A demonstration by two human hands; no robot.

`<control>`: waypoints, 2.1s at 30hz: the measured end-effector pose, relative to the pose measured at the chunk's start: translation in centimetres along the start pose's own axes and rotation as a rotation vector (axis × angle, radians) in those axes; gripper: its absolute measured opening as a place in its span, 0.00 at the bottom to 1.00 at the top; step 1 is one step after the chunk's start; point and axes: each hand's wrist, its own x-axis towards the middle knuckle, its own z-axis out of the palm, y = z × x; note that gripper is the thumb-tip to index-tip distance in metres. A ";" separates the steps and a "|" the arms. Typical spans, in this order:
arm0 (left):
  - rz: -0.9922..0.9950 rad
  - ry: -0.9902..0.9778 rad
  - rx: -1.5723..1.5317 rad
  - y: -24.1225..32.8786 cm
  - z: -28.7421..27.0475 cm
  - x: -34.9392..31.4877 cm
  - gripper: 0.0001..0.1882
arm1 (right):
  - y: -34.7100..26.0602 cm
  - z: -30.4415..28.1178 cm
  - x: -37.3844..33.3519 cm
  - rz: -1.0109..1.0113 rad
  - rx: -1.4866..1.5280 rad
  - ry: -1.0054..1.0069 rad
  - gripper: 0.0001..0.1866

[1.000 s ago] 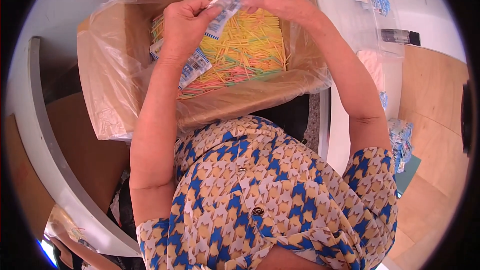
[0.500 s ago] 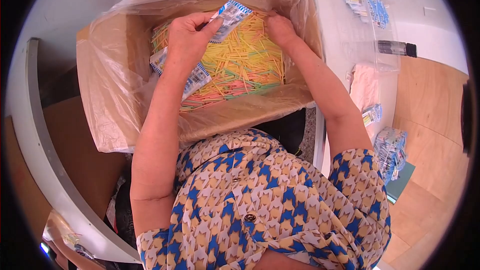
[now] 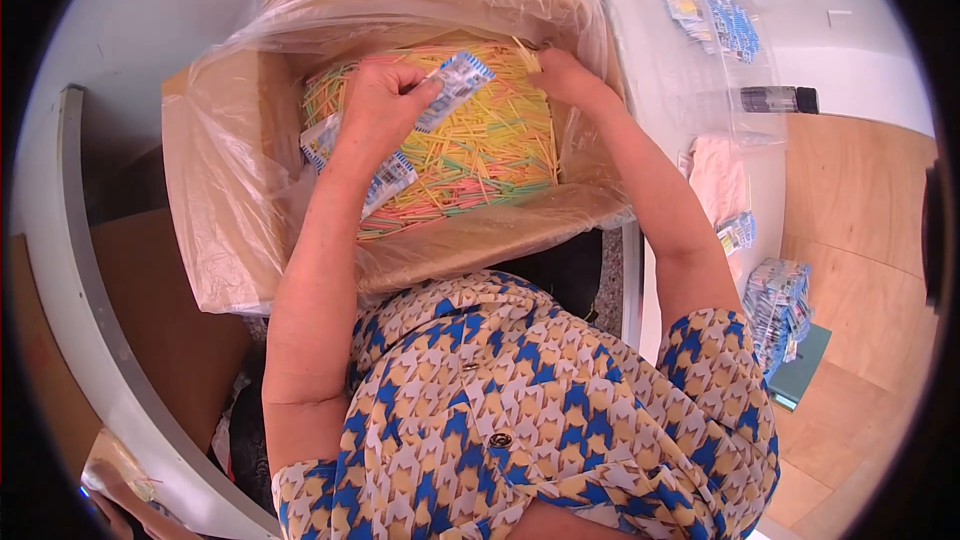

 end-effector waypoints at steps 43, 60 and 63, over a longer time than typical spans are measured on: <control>-0.009 -0.264 -0.527 1.0 -5.2 -7.6 0.06 | -22.2 -1.4 -8.4 -0.278 1.624 -0.300 0.34; 0.115 -0.296 -0.353 0.7 -4.5 -7.8 0.05 | -21.5 -5.1 -8.4 -0.453 0.565 0.146 0.22; 0.101 -0.305 -0.322 0.6 -4.0 -7.5 0.05 | -21.7 -4.5 -8.8 -0.278 0.254 0.347 0.24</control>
